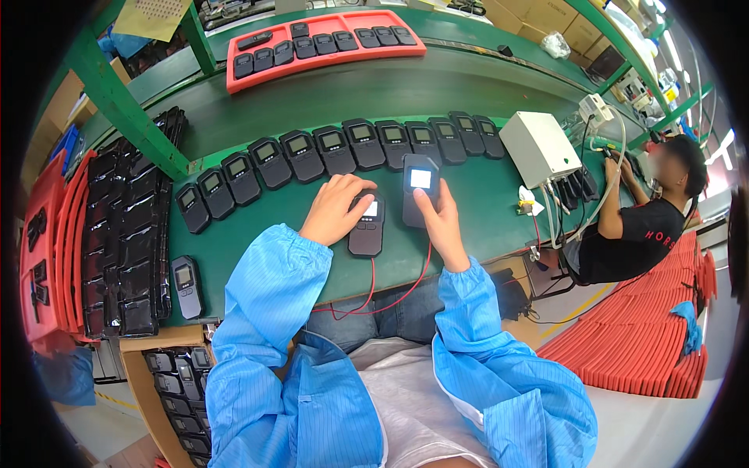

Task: Assembling handheld electronic devices by inserting components and batteries on a production line.

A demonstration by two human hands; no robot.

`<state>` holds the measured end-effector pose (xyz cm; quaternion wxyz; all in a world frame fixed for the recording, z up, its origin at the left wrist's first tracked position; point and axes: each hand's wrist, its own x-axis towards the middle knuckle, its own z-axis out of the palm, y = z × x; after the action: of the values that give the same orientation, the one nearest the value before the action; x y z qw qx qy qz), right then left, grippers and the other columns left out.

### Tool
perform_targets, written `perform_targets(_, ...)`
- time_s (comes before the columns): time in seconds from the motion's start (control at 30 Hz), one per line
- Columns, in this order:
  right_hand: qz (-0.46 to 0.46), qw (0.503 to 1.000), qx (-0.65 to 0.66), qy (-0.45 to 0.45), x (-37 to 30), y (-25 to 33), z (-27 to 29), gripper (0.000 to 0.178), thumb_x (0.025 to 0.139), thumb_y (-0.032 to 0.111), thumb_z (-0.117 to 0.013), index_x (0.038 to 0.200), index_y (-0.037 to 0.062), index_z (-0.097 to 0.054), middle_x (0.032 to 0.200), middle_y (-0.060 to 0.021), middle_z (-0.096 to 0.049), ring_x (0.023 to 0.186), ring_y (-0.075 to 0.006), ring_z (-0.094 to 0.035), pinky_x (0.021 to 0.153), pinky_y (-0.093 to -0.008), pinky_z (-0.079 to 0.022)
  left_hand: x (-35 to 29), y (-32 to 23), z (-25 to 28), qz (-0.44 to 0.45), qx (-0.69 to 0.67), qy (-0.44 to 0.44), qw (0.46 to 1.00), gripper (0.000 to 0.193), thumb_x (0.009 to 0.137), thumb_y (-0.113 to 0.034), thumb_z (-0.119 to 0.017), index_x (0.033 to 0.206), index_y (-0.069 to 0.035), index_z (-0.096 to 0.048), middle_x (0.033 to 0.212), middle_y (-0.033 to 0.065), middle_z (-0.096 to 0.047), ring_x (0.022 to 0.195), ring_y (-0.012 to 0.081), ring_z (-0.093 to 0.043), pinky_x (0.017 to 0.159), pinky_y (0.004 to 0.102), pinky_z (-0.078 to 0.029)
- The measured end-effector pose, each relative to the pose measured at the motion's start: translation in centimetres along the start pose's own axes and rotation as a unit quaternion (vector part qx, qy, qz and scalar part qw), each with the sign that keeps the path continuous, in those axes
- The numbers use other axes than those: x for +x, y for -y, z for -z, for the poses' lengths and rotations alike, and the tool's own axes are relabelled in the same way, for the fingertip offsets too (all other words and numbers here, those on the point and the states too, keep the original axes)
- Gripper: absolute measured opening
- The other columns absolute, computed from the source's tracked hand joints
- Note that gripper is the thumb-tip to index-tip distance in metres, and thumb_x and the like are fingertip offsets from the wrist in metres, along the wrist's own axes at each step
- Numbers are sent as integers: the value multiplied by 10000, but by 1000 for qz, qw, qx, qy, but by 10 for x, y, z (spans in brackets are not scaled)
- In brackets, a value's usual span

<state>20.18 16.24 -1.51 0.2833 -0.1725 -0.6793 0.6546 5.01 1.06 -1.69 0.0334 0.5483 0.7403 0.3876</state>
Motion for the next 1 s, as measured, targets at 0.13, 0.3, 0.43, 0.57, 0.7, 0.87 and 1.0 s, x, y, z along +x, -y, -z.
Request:
perform_targets(0.13, 13, 1000, 11, -3, 1, -2, -1, 318, 929, 178, -575, 1183, 8, -488, 1062, -44, -577, 938, -96, -537, 802, -240, -446, 0, 0, -2, 4, -2, -4, 1000, 240, 898, -244, -531, 1055, -76, -600, 1001, 68, -568, 993, 259, -493, 850, 357, -384)
perform_targets(0.3, 15, 1000, 4, -10, 2, -2, 0, 330, 925, 177, -580, 1186, 1, -481, 1069, -55, -574, 953, -106, -536, 807, -244, -446, 1, 0, -1, 0, 6, -4, 1000, 272, 884, -271, -562, 1066, -72, -596, 1009, 71, -568, 1006, 256, -495, 870, 355, -382)
perform_targets(0.43, 49, 995, -66, -59, -3, 0, -1, 397, 922, 185, -586, 1236, -24, -463, 1098, -81, -585, 991, -131, -550, 835, -254, -448, -1, -1, 3, 5, 11, 28, 1000, 289, 868, -289, -587, 1065, -77, -597, 1004, 67, -565, 995, 254, -501, 863, 354, -384)
perform_targets(0.57, 48, 983, -146, -99, -3, -3, 3, 378, 898, 196, -610, 1191, -18, -505, 872, -72, -598, 806, -94, -548, 696, -239, -449, -1, -6, 6, 24, 7, 55, 998, 294, 857, -296, -603, 1061, -86, -598, 982, 64, -563, 964, 255, -507, 841, 357, -388)
perform_targets(0.7, -3, 981, -180, -75, 0, -2, 10, 384, 897, 206, -614, 1175, -47, -534, 967, -120, -627, 860, -131, -581, 744, -254, -461, -3, 1, 2, -1, 9, 26, 1000, 285, 853, -293, -609, 1052, -89, -605, 959, 67, -560, 939, 258, -509, 825, 361, -389)
perform_targets(0.87, 138, 938, -302, -100, 5, -4, 20, 256, 853, 200, -639, 1019, 6, -633, 785, -90, -648, 700, -180, -595, 618, -298, -463, -3, 7, 0, -42, 20, 9, 999, 266, 866, -281, -595, 1041, -83, -622, 960, 73, -562, 927, 263, -508, 820, 364, -395)
perform_targets(1.0, 250, 852, -449, -96, 1, 8, 17, 268, 850, 162, -634, 1089, 41, -622, 904, -103, -653, 830, -222, -614, 721, -300, -482, 0, 18, -4, -34, 1, 21, 999, 251, 879, -253, -582, 1047, -73, -631, 979, 76, -564, 945, 265, -523, 812, 357, -416)
